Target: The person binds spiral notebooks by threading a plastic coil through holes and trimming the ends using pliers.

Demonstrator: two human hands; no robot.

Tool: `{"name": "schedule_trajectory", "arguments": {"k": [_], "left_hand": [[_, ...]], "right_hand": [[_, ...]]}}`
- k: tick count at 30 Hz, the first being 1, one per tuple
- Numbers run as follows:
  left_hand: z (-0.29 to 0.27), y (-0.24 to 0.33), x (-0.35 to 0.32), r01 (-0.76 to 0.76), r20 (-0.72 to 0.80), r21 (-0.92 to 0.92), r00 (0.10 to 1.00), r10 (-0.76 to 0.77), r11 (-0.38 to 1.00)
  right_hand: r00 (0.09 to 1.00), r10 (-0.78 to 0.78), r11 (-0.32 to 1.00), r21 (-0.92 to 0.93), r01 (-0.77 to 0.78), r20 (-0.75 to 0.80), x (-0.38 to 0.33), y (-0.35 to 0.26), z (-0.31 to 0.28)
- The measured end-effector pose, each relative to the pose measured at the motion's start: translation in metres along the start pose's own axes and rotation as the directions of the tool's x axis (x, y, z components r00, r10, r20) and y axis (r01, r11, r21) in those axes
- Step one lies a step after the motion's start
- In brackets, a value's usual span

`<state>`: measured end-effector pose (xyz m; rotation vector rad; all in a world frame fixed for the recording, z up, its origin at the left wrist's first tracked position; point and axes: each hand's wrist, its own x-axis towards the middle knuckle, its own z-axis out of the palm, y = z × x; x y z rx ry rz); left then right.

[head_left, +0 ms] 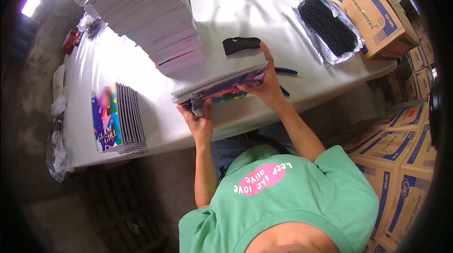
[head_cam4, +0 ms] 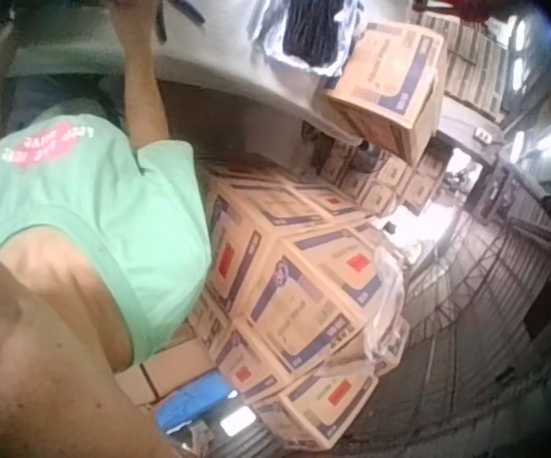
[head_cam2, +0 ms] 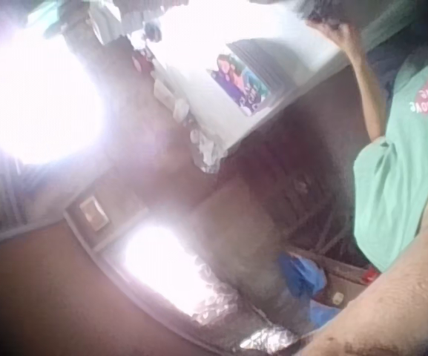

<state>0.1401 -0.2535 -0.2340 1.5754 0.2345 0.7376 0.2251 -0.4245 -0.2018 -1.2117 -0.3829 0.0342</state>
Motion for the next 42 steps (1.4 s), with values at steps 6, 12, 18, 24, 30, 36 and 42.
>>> {"name": "schedule_trajectory", "arguments": {"k": [6, 12, 18, 24, 30, 36, 42], "left_hand": [[-0.004, 0.004, -0.017, 0.101, -0.022, 0.088, 0.995, -0.099, 0.991], [-0.011, 0.012, -0.006, -0.265, -0.003, 0.305, 0.960, 0.279, 0.915], [0.000, 0.002, -0.002, 0.115, -0.059, -0.023, 0.991, -0.116, 0.993], [0.047, 0.043, 0.009, -0.417, -0.115, 0.667, 0.761, 0.638, 0.617], [0.063, 0.054, 0.015, -0.526, 0.326, 0.691, 0.839, 0.436, 0.495], [0.053, 0.055, 0.018, -0.596, 0.372, 0.612, 0.797, 0.475, 0.520], [0.052, 0.039, 0.012, -0.573, 0.323, 0.691, 0.790, 0.521, 0.441]], "right_hand": [[0.965, 0.091, 0.904, -0.426, 0.024, 0.248, 0.003, -0.008, -0.021], [0.943, 0.119, 0.985, -0.160, -0.071, 0.311, -0.004, 0.028, -0.036], [0.952, 0.273, 0.937, -0.263, -0.229, 0.141, -0.006, 0.029, -0.025], [0.963, 0.266, 0.886, -0.403, -0.227, 0.041, -0.007, 0.026, -0.018], [0.820, 0.364, 0.911, -0.350, -0.216, 0.441, 0.041, 0.009, -0.094], [0.959, -0.249, 0.117, -0.988, -0.105, -0.132, 0.175, 0.039, -0.195], [0.999, 0.030, -0.367, -0.930, -0.005, -0.017, 0.175, 0.018, -0.172]]}}
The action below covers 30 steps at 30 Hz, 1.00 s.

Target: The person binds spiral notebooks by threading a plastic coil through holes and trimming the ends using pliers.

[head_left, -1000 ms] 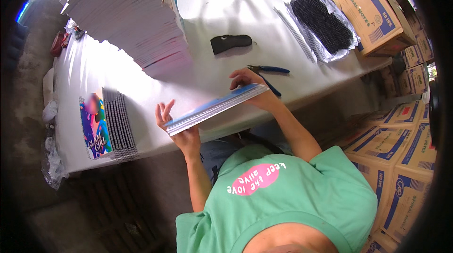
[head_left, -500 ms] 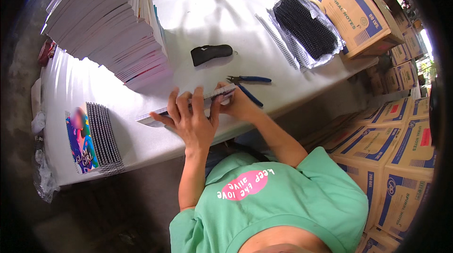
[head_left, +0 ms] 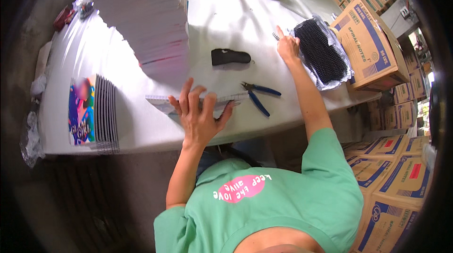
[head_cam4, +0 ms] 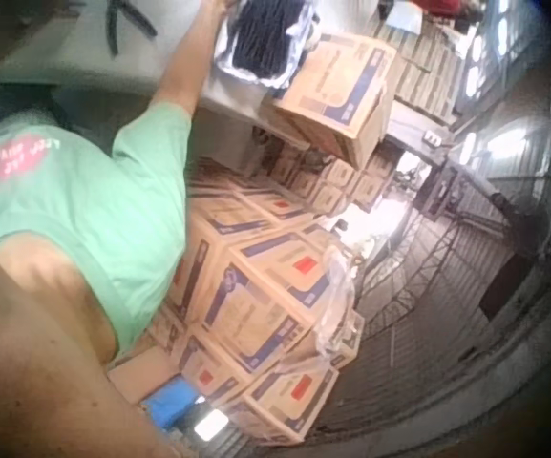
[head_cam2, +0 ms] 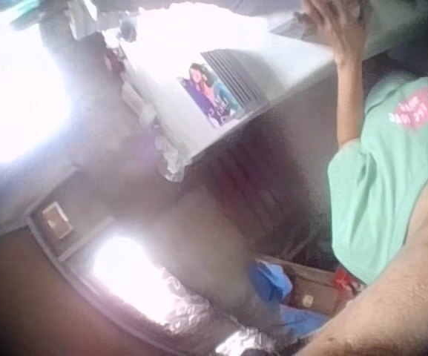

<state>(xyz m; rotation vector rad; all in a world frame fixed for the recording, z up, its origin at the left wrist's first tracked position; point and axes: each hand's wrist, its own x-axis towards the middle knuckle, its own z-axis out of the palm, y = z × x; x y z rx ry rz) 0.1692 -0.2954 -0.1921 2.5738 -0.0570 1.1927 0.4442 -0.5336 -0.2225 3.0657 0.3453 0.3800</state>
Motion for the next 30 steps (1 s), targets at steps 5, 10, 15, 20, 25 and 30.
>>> {"name": "schedule_trajectory", "arguments": {"k": [5, 10, 15, 20, 25, 30], "left_hand": [[0.021, 0.023, 0.006, 0.140, -0.179, -0.077, 0.972, -0.152, 0.987], [0.030, 0.022, 0.005, 0.165, -0.156, -0.022, 0.974, -0.166, 0.986], [0.028, 0.020, 0.004, 0.143, -0.228, 0.000, 0.964, -0.139, 0.990], [0.021, 0.015, 0.006, 0.089, -0.207, -0.003, 0.975, -0.087, 0.996], [0.012, 0.019, 0.007, 0.134, -0.127, -0.025, 0.983, -0.136, 0.991], [0.011, 0.019, 0.007, 0.140, -0.120, -0.034, 0.982, -0.143, 0.990]], "right_hand": [[0.998, 0.018, 0.985, 0.175, -0.009, -0.053, -0.002, -0.022, -0.040], [0.849, -0.328, 0.816, 0.329, 0.475, -0.414, -0.010, -0.023, -0.073], [0.788, -0.574, 0.374, 0.784, 0.495, -0.224, -0.096, -0.056, -0.153], [0.803, -0.576, 0.270, 0.891, 0.365, -0.154, -0.139, -0.070, -0.139], [0.825, -0.531, 0.266, 0.886, 0.380, -0.195, -0.138, -0.073, -0.137], [0.797, -0.582, 0.308, 0.864, 0.398, -0.161, -0.135, -0.074, -0.137]]}}
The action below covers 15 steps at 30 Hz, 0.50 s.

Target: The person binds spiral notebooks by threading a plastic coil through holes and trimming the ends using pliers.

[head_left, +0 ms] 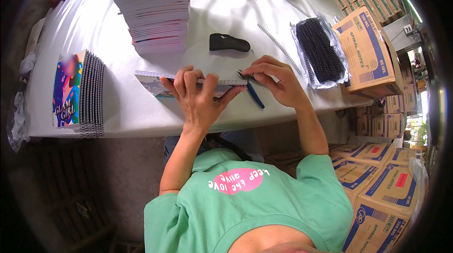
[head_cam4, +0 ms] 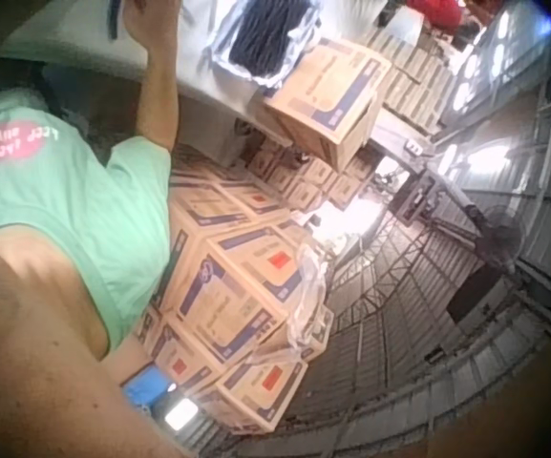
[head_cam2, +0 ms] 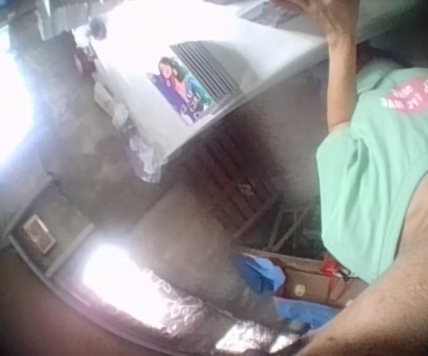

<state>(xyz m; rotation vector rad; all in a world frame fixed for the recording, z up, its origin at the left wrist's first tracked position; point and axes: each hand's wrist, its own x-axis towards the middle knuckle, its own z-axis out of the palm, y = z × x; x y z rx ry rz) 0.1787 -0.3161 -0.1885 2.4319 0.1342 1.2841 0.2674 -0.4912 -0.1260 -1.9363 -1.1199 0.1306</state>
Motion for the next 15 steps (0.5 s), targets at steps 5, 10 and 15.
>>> {"name": "schedule_trajectory", "arguments": {"k": [5, 10, 15], "left_hand": [[-0.006, 0.004, 0.008, 0.059, 0.054, -0.050, 0.997, -0.056, 0.997], [-0.011, 0.002, 0.011, 0.081, 0.139, -0.057, 0.988, -0.073, 0.995], [-0.004, 0.002, 0.009, 0.012, 0.070, 0.023, 0.997, -0.014, 1.000]], "right_hand": [[0.989, -0.001, 1.000, 0.002, 0.001, 0.146, 0.001, -0.007, -0.011], [0.953, -0.139, 0.914, -0.335, 0.227, 0.269, 0.000, -0.016, -0.017], [0.907, 0.261, 0.965, -0.078, -0.249, 0.331, 0.005, -0.032, -0.012]]}}
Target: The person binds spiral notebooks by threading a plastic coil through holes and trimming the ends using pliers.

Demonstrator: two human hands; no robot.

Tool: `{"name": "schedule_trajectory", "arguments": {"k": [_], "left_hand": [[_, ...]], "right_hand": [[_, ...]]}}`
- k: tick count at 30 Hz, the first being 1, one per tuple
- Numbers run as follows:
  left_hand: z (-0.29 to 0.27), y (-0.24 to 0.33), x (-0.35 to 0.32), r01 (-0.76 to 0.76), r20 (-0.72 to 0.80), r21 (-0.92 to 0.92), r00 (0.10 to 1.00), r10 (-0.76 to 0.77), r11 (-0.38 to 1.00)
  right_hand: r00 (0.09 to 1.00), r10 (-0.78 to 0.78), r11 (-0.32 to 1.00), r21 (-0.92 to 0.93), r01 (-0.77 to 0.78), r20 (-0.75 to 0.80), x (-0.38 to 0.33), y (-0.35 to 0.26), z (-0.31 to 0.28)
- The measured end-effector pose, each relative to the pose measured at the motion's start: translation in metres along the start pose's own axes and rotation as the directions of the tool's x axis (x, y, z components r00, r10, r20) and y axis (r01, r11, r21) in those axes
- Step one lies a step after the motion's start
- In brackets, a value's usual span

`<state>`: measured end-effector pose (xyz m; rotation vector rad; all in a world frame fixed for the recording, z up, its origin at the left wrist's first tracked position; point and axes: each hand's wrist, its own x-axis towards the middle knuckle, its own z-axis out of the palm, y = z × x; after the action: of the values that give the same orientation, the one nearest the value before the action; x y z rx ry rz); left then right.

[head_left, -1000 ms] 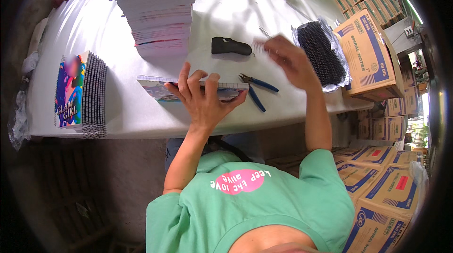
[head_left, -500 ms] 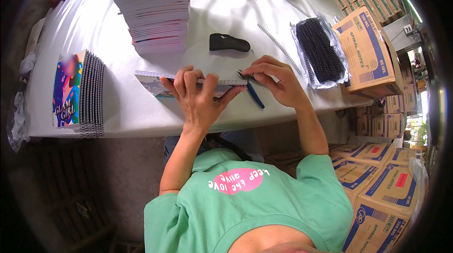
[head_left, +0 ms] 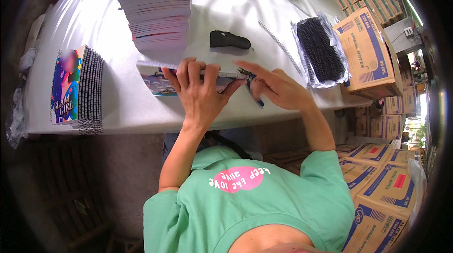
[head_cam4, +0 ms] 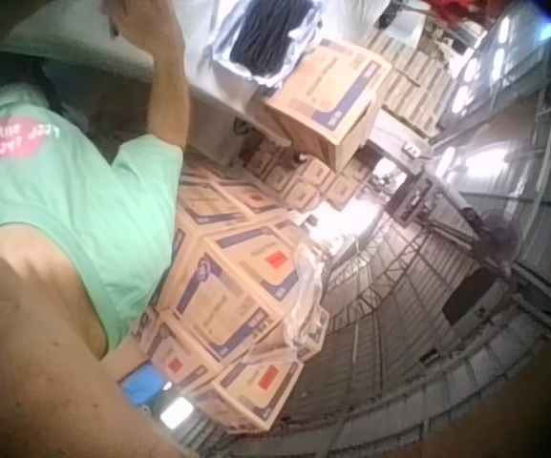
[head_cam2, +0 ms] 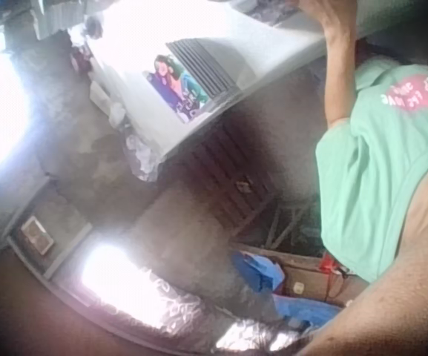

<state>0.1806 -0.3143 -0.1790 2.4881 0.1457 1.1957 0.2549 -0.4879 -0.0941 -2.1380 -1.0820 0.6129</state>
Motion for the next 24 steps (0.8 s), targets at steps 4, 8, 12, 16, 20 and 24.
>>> {"name": "schedule_trajectory", "arguments": {"k": [4, 8, 12, 16, 20, 24], "left_hand": [[-0.007, -0.012, -0.008, -0.067, 0.002, 0.126, 0.998, 0.067, 0.990], [-0.011, -0.012, -0.010, -0.036, -0.006, 0.082, 0.999, 0.037, 0.996], [-0.010, -0.008, -0.008, 0.016, 0.011, 0.018, 1.000, -0.016, 1.000], [-0.013, -0.010, -0.004, 0.016, 0.034, -0.026, 0.999, -0.016, 1.000], [-0.020, -0.012, 0.001, 0.070, 0.088, -0.083, 0.994, -0.063, 0.994], [-0.019, -0.008, 0.004, 0.053, 0.043, -0.004, 0.998, -0.053, 0.999]], "right_hand": [[0.861, -0.160, 0.986, -0.125, 0.114, -0.483, -0.003, 0.008, 0.020], [0.861, -0.310, 0.944, -0.238, 0.229, -0.402, -0.004, 0.017, 0.021], [0.980, -0.093, 0.990, 0.084, 0.109, -0.178, 0.003, 0.023, 0.009], [0.951, 0.120, 0.974, 0.151, -0.169, 0.286, 0.025, 0.017, -0.028], [0.907, -0.386, 0.903, -0.133, 0.409, 0.168, 0.033, 0.008, -0.028], [0.950, -0.311, 0.659, -0.716, 0.229, 0.017, 0.020, -0.010, 0.011]]}}
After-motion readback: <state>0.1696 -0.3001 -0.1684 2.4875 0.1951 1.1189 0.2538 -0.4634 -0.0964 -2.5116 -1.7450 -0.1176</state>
